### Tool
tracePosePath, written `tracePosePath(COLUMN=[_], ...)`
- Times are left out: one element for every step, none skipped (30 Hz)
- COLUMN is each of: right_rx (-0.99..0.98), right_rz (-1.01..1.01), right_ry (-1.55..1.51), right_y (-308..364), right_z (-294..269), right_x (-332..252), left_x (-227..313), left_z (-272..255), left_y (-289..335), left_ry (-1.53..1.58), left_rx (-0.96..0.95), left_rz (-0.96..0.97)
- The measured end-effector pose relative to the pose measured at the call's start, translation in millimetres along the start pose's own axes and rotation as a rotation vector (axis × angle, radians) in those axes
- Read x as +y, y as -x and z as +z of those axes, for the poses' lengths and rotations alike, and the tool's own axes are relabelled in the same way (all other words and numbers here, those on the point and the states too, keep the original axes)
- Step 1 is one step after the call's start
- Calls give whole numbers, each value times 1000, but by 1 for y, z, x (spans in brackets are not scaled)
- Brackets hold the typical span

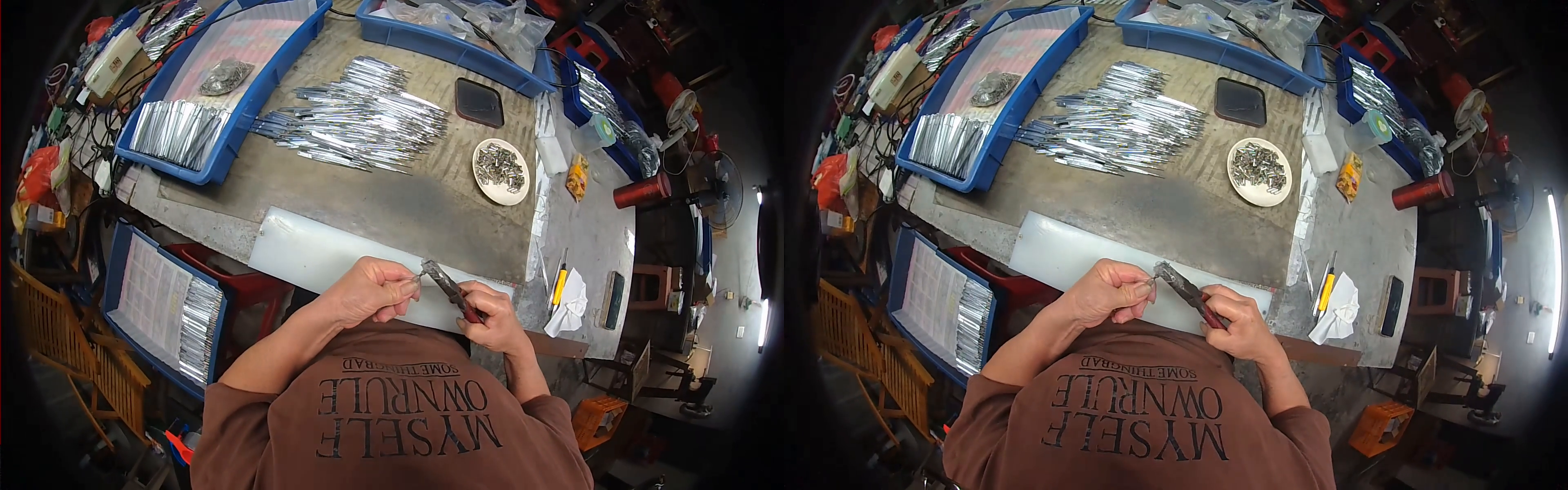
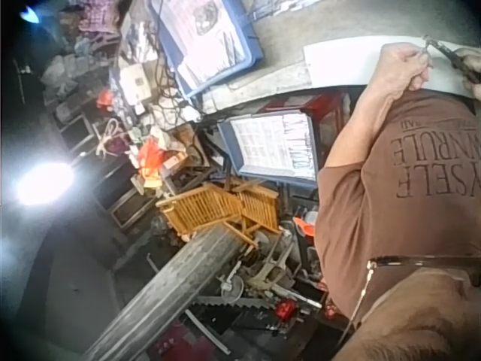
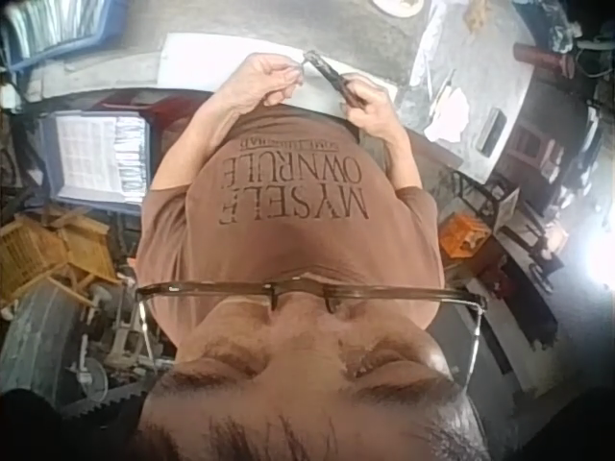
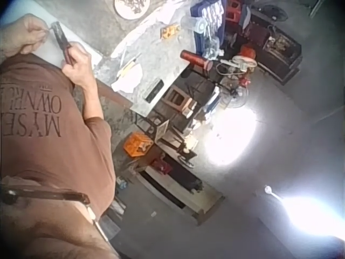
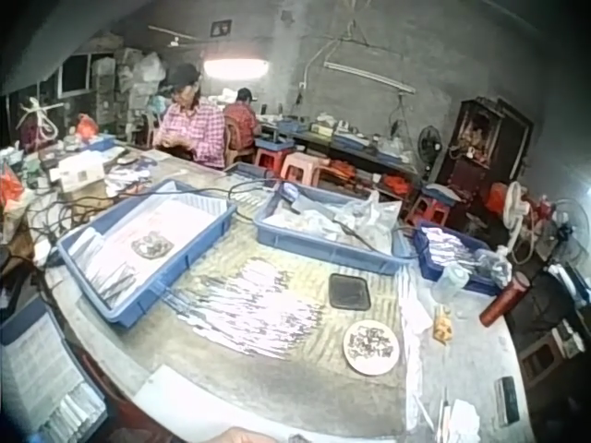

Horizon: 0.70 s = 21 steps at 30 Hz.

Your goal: The person assembles small metal components by hand, using needle-nose pliers for precision.

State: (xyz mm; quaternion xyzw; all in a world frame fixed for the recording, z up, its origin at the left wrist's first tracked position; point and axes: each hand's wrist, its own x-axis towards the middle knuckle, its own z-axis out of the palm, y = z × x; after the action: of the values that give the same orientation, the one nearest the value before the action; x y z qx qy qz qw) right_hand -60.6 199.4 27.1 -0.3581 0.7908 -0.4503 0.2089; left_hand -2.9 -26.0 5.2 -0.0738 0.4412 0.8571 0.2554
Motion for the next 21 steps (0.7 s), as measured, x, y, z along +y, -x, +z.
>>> tracePosePath(right_rx=[0,3,7,7,16,23,24,23,22,22,32,41,40,42,42,42,49,58,59,56,53], right_rz=[1,10,18,18,6,-6,-6,17,40,40,30,20,20,29,39,38,61,85,86,110,131], right_ry=[0,2,3,4,-3,-10,-10,-17,-25,-25,-21,-16,-16,-19,-21,-21,-14,-5,-4,-35,-67], right_y=[0,-1,-1,-1,-1,-1,-1,-1,-1,-1,-1,-1,-1,-2,-2,-2,-3,-3,-3,-3,-3], right_z=[0,0,0,0,1,2,2,2,2,2,3,3,3,3,4,4,5,5,6,7,8], right_x=[0,-1,-2,0,2,3,2,1,1,2,3,4,4,4,4,3,3,2,3,3,4], left_x=[1,1,2,2,1,1,1,1,0,0,-1,-3,-5,-6,-7,-7,-9,-10,-11,-11,-11], left_z=[3,5,7,9,10,11,12,13,15,16,17,17,17,17,18,17,17,16,16,16,18], left_y=[1,1,1,0,-1,-1,-1,-1,-2,-2,-3,-4,-5,-5,-5,-6,-6,-8,-9,-10,-12], left_ry=[-64,-64,-126,-189,-189,-198,-207,-207,-268,-329,-330,-379,-429,-429,-472,-515,-515,-615,-716,-716,-746], left_rx=[61,60,107,154,153,179,205,205,250,295,295,328,361,361,380,398,399,423,447,445,472], left_rz=[11,10,32,53,53,66,79,78,94,109,109,157,206,206,244,282,282,338,395,395,420])
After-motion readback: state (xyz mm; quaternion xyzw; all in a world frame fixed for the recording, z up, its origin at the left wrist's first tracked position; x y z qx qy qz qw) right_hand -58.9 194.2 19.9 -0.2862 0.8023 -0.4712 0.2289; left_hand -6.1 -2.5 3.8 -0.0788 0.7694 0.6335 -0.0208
